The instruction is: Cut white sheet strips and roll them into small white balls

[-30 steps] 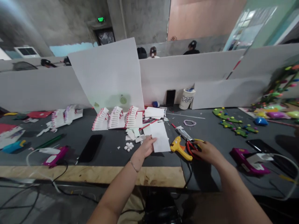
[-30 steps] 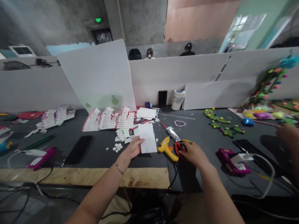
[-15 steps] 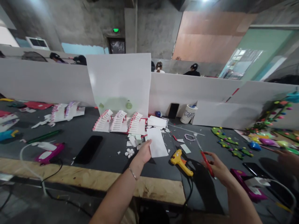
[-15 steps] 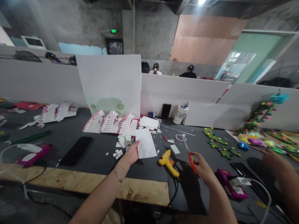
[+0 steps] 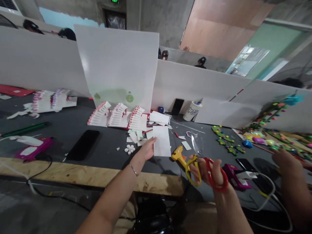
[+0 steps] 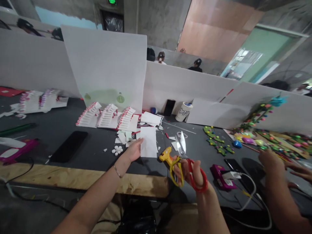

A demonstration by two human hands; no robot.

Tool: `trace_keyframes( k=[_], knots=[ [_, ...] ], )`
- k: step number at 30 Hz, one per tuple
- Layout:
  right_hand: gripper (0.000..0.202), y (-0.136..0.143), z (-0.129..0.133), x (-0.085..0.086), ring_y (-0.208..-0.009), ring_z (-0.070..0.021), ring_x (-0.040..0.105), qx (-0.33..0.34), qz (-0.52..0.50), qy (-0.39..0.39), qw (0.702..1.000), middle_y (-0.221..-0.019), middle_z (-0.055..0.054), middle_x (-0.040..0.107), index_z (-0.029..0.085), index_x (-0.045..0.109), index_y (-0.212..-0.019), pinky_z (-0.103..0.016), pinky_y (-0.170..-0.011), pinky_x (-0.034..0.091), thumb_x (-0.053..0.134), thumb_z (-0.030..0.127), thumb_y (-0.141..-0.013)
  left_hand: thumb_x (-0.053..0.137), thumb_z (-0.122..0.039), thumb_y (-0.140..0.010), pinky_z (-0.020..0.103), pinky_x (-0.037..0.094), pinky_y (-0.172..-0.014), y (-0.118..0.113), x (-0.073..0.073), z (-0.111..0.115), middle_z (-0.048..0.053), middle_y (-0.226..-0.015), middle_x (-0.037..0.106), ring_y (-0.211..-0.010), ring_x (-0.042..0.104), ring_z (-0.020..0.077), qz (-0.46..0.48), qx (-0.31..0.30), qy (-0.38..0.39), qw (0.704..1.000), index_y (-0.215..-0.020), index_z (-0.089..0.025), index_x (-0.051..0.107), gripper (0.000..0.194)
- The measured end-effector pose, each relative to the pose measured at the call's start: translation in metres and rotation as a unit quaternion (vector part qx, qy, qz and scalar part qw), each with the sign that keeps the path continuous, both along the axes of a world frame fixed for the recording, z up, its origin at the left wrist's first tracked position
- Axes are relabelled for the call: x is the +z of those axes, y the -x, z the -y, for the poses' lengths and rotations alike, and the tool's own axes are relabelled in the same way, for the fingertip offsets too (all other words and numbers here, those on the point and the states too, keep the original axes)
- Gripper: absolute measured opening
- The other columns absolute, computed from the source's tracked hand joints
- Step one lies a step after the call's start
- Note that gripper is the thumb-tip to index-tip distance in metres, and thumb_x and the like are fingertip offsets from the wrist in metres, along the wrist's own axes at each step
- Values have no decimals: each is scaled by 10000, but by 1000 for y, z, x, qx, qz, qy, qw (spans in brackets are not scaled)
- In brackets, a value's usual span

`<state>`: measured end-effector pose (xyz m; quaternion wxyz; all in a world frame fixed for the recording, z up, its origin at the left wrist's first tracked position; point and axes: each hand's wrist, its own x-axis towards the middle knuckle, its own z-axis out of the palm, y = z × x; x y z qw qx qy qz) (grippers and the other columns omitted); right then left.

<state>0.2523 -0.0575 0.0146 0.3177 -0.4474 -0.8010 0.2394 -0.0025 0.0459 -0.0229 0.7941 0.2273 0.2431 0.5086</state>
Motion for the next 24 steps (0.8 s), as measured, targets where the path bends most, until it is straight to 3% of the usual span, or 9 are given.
trace_keyframes(
  k=[2, 4, 7, 8, 11, 14, 18, 24],
  knots=[
    [1060, 12, 7, -3, -411, -185, 470, 24, -142, 131, 981, -586, -62, 514, 193, 644, -1039, -325, -303, 433, -230, 725, -761, 695, -181, -761, 402, 493, -942, -3, 0, 3, 128, -1000, 733, -972, 685, 253, -17, 2, -7, 1000, -1003, -121, 670, 251],
    [1084, 22, 12, -6, -412, -184, 457, 55, -263, 251, 930, -569, -41, 486, 184, 630, -1017, -321, -275, 428, -168, 839, -686, 698, -143, -739, 357, 475, -951, -6, 1, 5, 96, -1049, 720, -1011, 664, 226, -29, 19, -14, 999, -1086, -155, 655, 350],
    [974, 32, 15, -12, -377, -142, 401, 131, -361, 358, 851, -564, 10, 451, 207, 601, -1006, -296, -260, 433, 97, 953, -635, 684, -105, -724, 268, 440, -943, -8, 2, 8, 10, -1119, 694, -1039, 624, 163, -72, 55, -58, 994, -1240, -268, 587, 550],
    [922, 34, 14, -15, -370, -125, 386, 169, -400, 396, 809, -574, 25, 449, 216, 589, -1012, -287, -263, 440, 197, 957, -628, 676, -111, -727, 251, 440, -917, -9, 2, 9, -8, -1095, 697, -1005, 622, 152, -96, 51, -80, 991, -1244, -284, 589, 552],
    [811, 43, 13, -25, -390, -99, 416, 274, -484, 482, 677, -631, 39, 483, 216, 557, -1044, -278, -299, 479, 396, 903, -646, 675, -161, -719, 246, 448, -816, -12, 2, 14, 5, -892, 718, -848, 618, 157, -150, -9, -122, 981, -1045, -201, 714, 331],
    [786, 51, 11, -35, -434, -105, 475, 327, -503, 524, 605, -673, 18, 522, 183, 540, -1062, -280, -325, 498, 453, 860, -674, 730, -243, -679, 263, 454, -766, -15, 4, 20, 35, -792, 714, -789, 618, 175, -145, -66, -111, 981, -858, -151, 757, 204],
    [776, 54, 9, -47, -467, -127, 531, 336, -503, 564, 562, -681, 8, 535, 168, 520, -1066, -264, -328, 487, 464, 845, -692, 774, -473, -649, 323, 476, -712, -14, 11, 26, 87, -799, 718, -729, 634, 210, -116, -129, -95, 980, -912, -131, 757, 432],
    [857, 51, 8, -54, -470, -121, 492, 275, -472, 606, 578, -607, 41, 490, 186, 496, -1027, -228, -312, 438, 479, 913, -573, 887, -463, -478, 239, 419, -647, -12, 15, 24, 24, -697, 681, -621, 569, 120, -105, -67, -75, 989, -734, -137, 737, 440]
  ],
)
